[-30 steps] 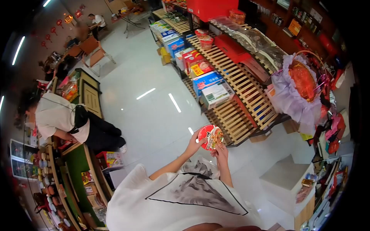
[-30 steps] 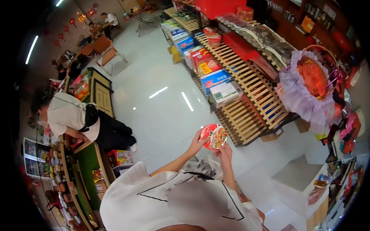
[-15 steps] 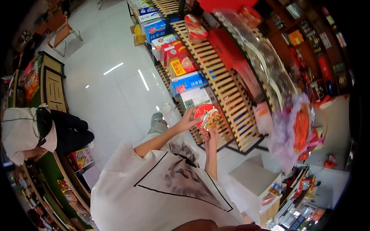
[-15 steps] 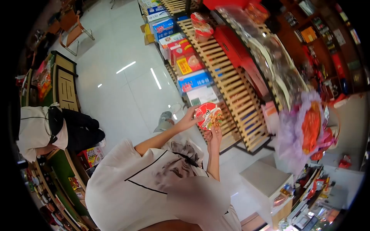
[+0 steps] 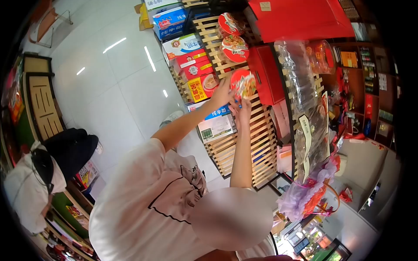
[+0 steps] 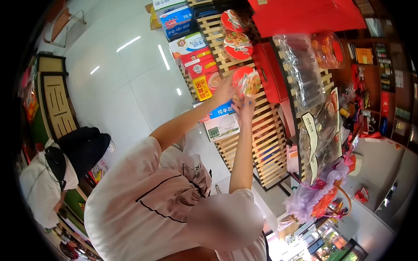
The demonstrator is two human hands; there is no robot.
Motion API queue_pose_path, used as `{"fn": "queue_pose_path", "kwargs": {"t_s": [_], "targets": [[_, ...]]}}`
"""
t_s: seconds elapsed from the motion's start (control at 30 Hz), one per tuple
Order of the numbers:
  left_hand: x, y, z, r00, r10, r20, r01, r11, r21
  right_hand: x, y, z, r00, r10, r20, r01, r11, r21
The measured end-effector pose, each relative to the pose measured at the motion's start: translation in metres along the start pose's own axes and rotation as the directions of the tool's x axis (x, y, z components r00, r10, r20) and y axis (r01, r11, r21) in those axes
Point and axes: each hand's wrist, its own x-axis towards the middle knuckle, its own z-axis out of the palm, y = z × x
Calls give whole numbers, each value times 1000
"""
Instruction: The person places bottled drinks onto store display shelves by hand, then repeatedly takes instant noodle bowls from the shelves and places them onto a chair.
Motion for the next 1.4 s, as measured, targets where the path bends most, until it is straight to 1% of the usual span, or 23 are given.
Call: {"fn": "queue_pose_path", "kwargs": {"t_s": [0.03, 0.07, 0.17, 0.23, 0.3, 0.33, 0.4, 0.43, 0.47, 0.5, 0.53, 0.57, 0.6, 0.67, 0.77, 0.83, 0.9, 1.03, 1.07, 1.17, 1.23, 1.3, 1.4], "targets": [[10, -8, 5, 987, 126, -98, -127, 992, -8, 6, -5, 8, 999, -19, 34, 20, 999, -26], [11, 9, -5, 992, 84, -92, -99, 981, -167, 11, -8, 11, 996, -26, 80, 33, 996, -85], [13, -41, 2, 996, -34, -88, 31, 999, -35, 3, -1, 4, 999, -25, 42, 29, 995, -101], [-8, -22, -15, 985, 65, -157, -73, 996, -41, -12, 18, -27, 964, 21, 264, 89, 913, -398], [-43, -13, -30, 994, -109, 6, 109, 983, -146, -57, 52, -66, 984, -44, 171, 105, 923, -370], [-68, -25, -34, 941, -316, 120, 336, 915, -221, -81, 76, -88, 986, -91, 138, 132, 935, -329], [-112, -13, -44, 940, -193, 282, 163, 978, 128, -128, 160, -158, 993, -115, -22, 101, 937, -335], [-138, -16, -41, 913, -141, 383, 127, 990, 62, -181, 151, -167, 968, 34, -247, -142, 890, -433], [-161, -41, -41, 833, -254, 491, 115, 948, 296, -208, 232, -197, 866, 65, -495, -44, 998, 53], [-184, -60, -38, 675, -249, 694, 100, 964, 248, -240, 336, -252, 819, -203, -537, 53, 958, -281], [-207, -79, -35, 455, -225, 861, 114, 974, 195, -280, 404, -274, 565, 67, -822, -53, 998, 45], [-232, -95, -32, 219, -188, 957, 150, 976, 157, -341, 457, -290, 384, 33, -923, -235, 970, -63], [-239, -55, -27, -101, -525, 845, 161, 830, 535, -395, 486, -278, 118, 220, -968, -85, 974, 211], [-267, -6, 3, -343, -720, 604, -149, 676, 722, -474, 472, -226, -404, 587, -701, 461, 793, 398], [-303, -24, 44, -443, -505, 740, -330, 860, 389, -540, 489, -172, -387, 821, -421, 774, 537, 335], [-324, -38, 74, -425, -417, 803, -487, 853, 185, -563, 517, -121, -196, 824, -532, 424, 560, 712], [-339, -47, 113, -439, -496, 750, -530, 817, 230, -552, 550, -87, -34, 830, -557, 147, 555, 819], [-394, -35, 176, -241, -695, 677, -751, 576, 324, -503, 560, -34, 233, 844, -482, 120, 467, 876], [-415, -29, 188, -150, -734, 663, -801, 483, 354, -480, 570, -27, 210, 842, -497, 130, 479, 868], [-481, -33, 216, -294, -725, 622, -838, 509, 197, -447, 582, -16, 164, 844, -511, 178, 484, 857], [-533, -30, 222, -558, -512, 653, -714, 697, -64, -446, 585, -12, 155, 853, -498, 258, 451, 854], [-582, -37, 229, -689, -420, 591, -634, 744, -210, -457, 590, -8, 141, 871, -471, 365, 397, 842], [-651, -5, 231, -743, -430, 513, -607, 756, -246, -484, 607, -7, 115, 904, -413, 589, 273, 761]]}}
